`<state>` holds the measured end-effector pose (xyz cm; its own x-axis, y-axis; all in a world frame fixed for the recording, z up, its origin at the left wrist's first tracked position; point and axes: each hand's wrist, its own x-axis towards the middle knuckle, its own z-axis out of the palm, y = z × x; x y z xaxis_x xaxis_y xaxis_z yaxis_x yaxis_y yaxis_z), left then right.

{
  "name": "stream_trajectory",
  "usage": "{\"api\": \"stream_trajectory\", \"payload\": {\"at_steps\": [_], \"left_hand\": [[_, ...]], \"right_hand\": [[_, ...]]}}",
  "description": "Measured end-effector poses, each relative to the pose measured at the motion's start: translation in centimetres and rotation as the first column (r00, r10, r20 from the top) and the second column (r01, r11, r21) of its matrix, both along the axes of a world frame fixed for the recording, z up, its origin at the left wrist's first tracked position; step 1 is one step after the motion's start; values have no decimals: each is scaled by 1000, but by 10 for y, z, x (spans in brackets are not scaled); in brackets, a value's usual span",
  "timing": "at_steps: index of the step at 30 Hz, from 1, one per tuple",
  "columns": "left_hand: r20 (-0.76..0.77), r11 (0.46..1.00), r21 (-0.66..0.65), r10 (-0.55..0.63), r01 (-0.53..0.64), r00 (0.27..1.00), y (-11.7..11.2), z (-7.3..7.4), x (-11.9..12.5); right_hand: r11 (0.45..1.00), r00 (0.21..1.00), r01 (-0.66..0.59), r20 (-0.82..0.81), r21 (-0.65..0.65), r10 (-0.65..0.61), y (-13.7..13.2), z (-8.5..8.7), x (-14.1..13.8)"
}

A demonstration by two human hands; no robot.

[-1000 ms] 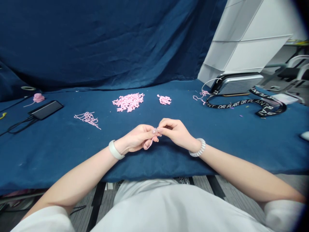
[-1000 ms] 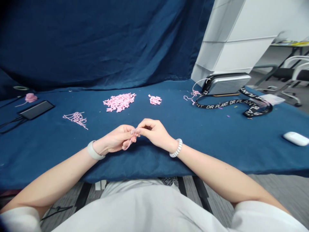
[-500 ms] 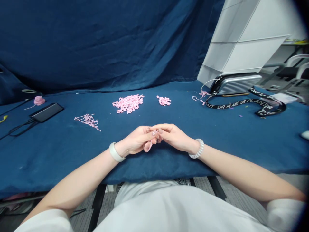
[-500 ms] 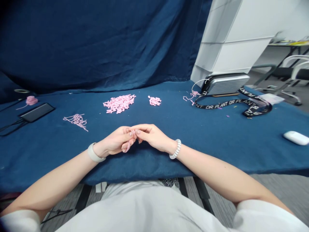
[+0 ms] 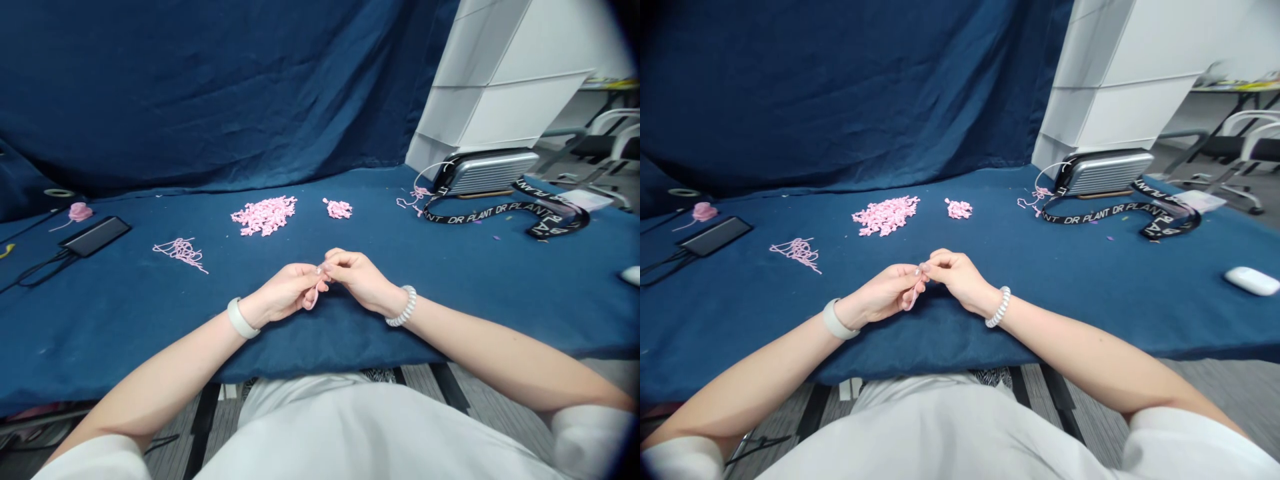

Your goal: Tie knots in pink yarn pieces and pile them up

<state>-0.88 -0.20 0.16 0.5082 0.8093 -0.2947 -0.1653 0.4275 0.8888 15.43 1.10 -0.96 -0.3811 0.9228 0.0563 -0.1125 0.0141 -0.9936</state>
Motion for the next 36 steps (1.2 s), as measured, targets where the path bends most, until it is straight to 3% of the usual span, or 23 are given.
{"api": "stream_trajectory", "payload": {"at_steps": [3, 7, 15, 19, 22, 26, 32, 36], "left_hand": [[8, 1000, -7, -10, 10, 1000, 1, 2, -1], [11, 998, 4, -65, 65, 998, 2, 2, -3], [-177, 995, 27, -88, 95, 980, 1, 4, -3], [-205, 988, 124, -68, 95, 976, 4, 4, -4], [-188, 976, 203, -33, 72, 982, 6, 3, -5], [-178, 956, 267, -71, 117, 982, 8, 0, -6], [-153, 992, 124, 44, -25, 987, 6, -2, -3], [-222, 982, 159, 134, -100, 966, 6, 0, -1]], "right_hand": [[977, 982, 118, 125, 177, -141, 1, 2, 2], [926, 948, 132, 229, 353, -223, 1, 8, 6], [846, 908, 23, 343, 532, -240, -2, 7, 5], [793, 890, 71, 320, 606, -325, -2, 5, 5], [758, 882, 104, 293, 644, -369, -3, 4, 6], [744, 882, 100, 288, 660, -374, -4, 5, 6], [747, 861, 173, 270, 642, -431, 3, 7, 9], [761, 842, 221, 273, 610, -464, 10, 7, 12]]}}
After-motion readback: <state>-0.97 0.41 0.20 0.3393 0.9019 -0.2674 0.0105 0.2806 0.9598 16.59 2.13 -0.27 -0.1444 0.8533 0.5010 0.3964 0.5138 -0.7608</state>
